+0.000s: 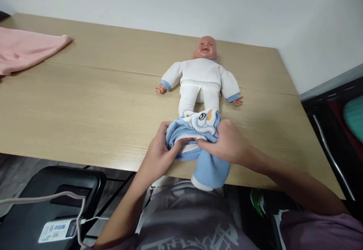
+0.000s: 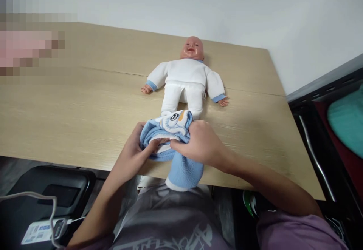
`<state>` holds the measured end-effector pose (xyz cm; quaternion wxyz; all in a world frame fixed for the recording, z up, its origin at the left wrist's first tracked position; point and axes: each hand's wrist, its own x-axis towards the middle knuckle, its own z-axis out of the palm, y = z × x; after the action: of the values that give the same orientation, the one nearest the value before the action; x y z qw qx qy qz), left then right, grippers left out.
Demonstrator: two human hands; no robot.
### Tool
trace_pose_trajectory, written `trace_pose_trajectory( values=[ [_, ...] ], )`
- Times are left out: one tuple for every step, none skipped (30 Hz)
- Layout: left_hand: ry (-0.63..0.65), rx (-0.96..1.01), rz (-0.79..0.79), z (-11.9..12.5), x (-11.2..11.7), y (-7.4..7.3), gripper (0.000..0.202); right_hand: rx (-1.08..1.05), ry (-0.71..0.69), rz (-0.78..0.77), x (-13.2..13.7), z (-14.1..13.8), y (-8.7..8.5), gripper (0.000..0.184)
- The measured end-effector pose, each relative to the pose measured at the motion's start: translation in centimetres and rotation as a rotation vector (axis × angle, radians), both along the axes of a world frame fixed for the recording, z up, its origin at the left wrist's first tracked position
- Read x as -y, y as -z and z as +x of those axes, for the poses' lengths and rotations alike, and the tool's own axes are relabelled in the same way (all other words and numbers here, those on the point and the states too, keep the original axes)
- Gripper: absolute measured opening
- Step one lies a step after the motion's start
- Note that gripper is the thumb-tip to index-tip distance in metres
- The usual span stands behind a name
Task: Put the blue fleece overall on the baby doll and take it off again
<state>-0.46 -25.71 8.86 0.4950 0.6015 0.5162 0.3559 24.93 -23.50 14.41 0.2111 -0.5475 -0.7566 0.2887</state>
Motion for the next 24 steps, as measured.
trace_pose_trajectory(
  values=[
    [-0.003, -0.032, 0.0, -0.1, 0.2, 0.6, 0.039, 0.082, 0.003, -0.018, 0.0, -0.2, 0.1, 0.042],
    [-0.01, -0.081, 0.019, -0.1, 0.2, 1.2, 0.038, 0.176, 0.01, -0.035, 0.0, -0.5, 0.3, 0.041],
    [-0.015, -0.141, 0.053, -0.1, 0.1, 1.8, 0.035, 0.267, 0.014, -0.049, -0.2, -0.7, 0.6, 0.038],
    [-0.013, -0.203, 0.093, -0.1, 0.0, 2.5, 0.031, 0.345, 0.009, -0.052, -0.3, -0.9, 0.9, 0.033],
    [-0.008, -0.259, 0.13, -0.1, -0.2, 3.1, 0.026, 0.405, 0.0, -0.046, -0.5, -1.0, 1.2, 0.029],
    [0.004, -0.3, 0.16, -0.1, -0.5, 3.6, 0.022, 0.445, -0.015, -0.032, -0.6, -1.1, 1.6, 0.024],
    [0.022, -0.325, 0.184, -0.1, -0.7, 4.0, 0.019, 0.462, -0.036, -0.01, -0.7, -1.1, 2.0, 0.02],
    [0.042, -0.34, 0.203, -0.1, -1.0, 4.4, 0.015, 0.458, -0.057, 0.023, -0.8, -1.0, 2.5, 0.018],
    [0.056, -0.349, 0.222, -0.1, -1.3, 4.6, 0.012, 0.442, -0.074, 0.063, -0.8, -0.9, 2.9, 0.018],
    [0.067, -0.356, 0.241, -0.1, -1.5, 4.8, 0.01, 0.424, -0.088, 0.103, -0.7, -0.8, 3.3, 0.02],
    [0.078, -0.362, 0.256, -0.2, -1.7, 4.9, 0.009, 0.409, -0.103, 0.136, -0.7, -0.7, 3.7, 0.023],
    [0.089, -0.371, 0.268, -0.2, -1.9, 4.9, 0.009, 0.402, -0.117, 0.16, -0.6, -0.5, 4.0, 0.026],
    [0.1, -0.384, 0.276, -0.2, -2.0, 4.9, 0.009, 0.405, -0.13, 0.174, -0.5, -0.4, 4.2, 0.029],
    [0.11, -0.398, 0.282, -0.2, -2.1, 4.9, 0.01, 0.418, -0.144, 0.178, -0.4, -0.4, 4.3, 0.031],
    [0.123, -0.41, 0.287, -0.1, -2.1, 4.8, 0.009, 0.434, -0.158, 0.174, -0.3, -0.3, 4.4, 0.032],
    [0.136, -0.415, 0.29, -0.1, -2.2, 4.8, 0.009, 0.448, -0.169, 0.167, -0.2, -0.3, 4.5, 0.032],
    [0.141, -0.411, 0.293, 0.0, -2.1, 4.8, 0.01, 0.454, -0.177, 0.157, -0.1, -0.3, 4.5, 0.032],
    [0.139, -0.395, 0.294, 0.1, -2.1, 4.9, 0.014, 0.446, -0.18, 0.147, -0.1, -0.3, 4.6, 0.031],
    [0.133, -0.365, 0.291, 0.2, -2.1, 4.9, 0.021, 0.417, -0.177, 0.142, -0.1, -0.2, 4.8, 0.033],
    [0.124, -0.322, 0.279, 0.2, -2.0, 5.0, 0.032, 0.362, -0.165, 0.142, -0.1, -0.2, 5.0, 0.039],
    [0.115, -0.269, 0.257, 0.3, -2.0, 5.1, 0.044, 0.28, -0.146, 0.15, -0.1, -0.1, 5.3, 0.049],
    [0.105, -0.211, 0.235, 0.4, -2.1, 5.2, 0.055, 0.177, -0.123, 0.158, -0.2, 0.0, 5.7, 0.063],
    [0.098, -0.154, 0.219, 0.4, -2.1, 5.2, 0.063, 0.062, -0.097, 0.158, -0.2, 0.2, 6.1, 0.076],
    [0.092, -0.104, 0.215, 0.3, -2.2, 5.1, 0.066, -0.052, -0.062, 0.143, -0.3, 0.4, 6.5, 0.083]
  ],
)
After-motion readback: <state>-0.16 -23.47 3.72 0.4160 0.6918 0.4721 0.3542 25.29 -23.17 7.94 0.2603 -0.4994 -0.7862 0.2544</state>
